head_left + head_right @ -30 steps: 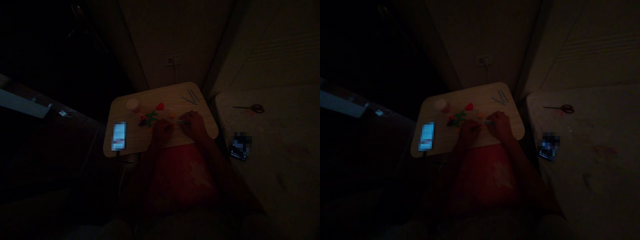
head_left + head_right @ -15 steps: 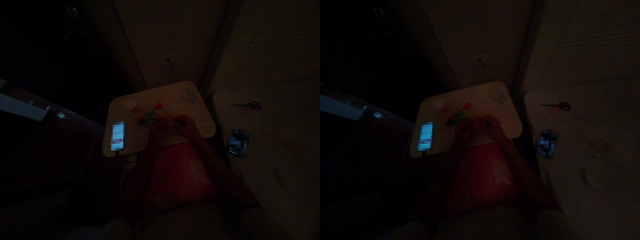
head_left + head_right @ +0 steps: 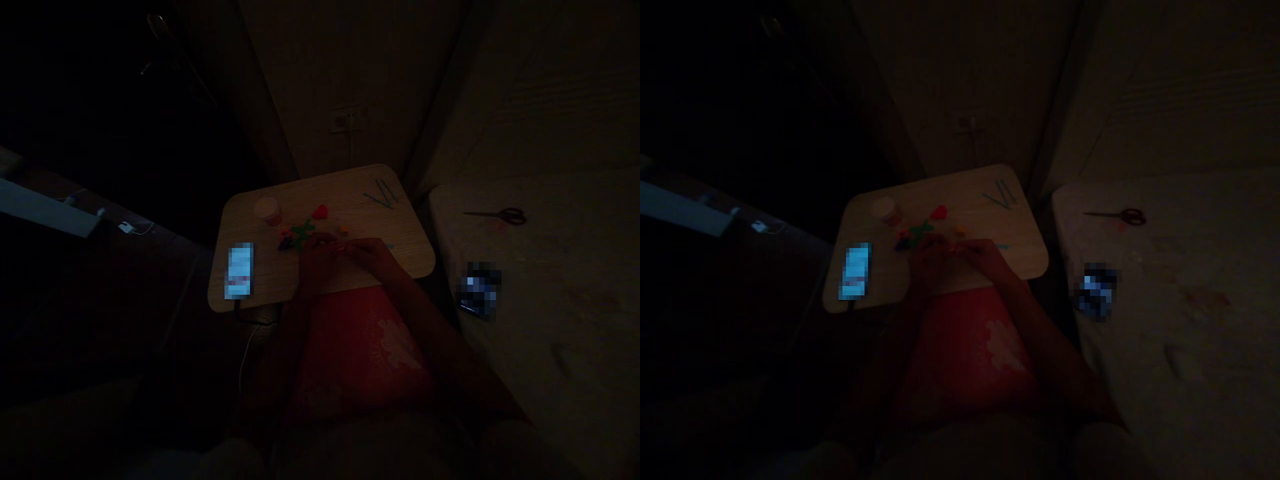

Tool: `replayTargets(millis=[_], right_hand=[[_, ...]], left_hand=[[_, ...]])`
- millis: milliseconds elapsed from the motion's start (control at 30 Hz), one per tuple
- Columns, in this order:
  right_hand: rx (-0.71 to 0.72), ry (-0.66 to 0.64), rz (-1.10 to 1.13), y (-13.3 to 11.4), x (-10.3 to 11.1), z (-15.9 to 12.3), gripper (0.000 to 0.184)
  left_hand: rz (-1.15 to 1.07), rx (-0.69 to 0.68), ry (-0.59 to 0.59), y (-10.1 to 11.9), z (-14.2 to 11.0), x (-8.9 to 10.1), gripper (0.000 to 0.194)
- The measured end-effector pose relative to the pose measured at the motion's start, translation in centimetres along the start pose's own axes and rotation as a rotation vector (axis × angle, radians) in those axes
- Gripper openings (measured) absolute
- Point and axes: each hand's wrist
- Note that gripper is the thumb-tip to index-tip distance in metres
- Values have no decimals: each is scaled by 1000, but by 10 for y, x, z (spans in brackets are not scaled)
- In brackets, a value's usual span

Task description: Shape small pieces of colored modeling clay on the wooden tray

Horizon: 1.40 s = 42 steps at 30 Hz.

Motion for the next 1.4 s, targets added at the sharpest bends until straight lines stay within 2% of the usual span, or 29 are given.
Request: replayTargets(millis=[133, 400, 600, 833, 1000, 1100, 1233, 1300, 1400], right_hand=[[-82, 9, 22, 0, 3, 0, 40], [-171, -79, 111, -4, 5, 0, 43], [-143, -105, 20, -10, 8, 1, 34], [-138, -88, -28, -7, 11, 2, 29], [-122, -125, 18, -7, 12, 3, 27], [-109, -122, 88, -6, 7, 2, 29], [-165, -106, 282, 1, -6, -5, 38], [-221, -151, 388, 5, -11, -8, 46], [-268, -187, 436, 8, -13, -11, 48]], left_hand=[[-4, -23, -42, -3, -2, 0, 16], [35, -48, -92, -3, -4, 2, 20], [46, -125, -136, 1, -2, 2, 16], [43, -162, -177, -4, -2, 1, 19], [36, -110, -245, 0, 1, 1, 23], [41, -46, -212, 4, 1, 0, 22], [-29, 70, -93, 6, 0, 0, 27], [-59, 104, -51, 6, 0, 0, 31], [-83, 103, -52, 5, 1, -1, 36]])
Point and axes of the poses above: each hand's wrist, its own z-axis towards the middle knuckle, its own x-axis out of the back of the hand, y = z × x, and after that the axes turned 14 degrees about y, right-handed
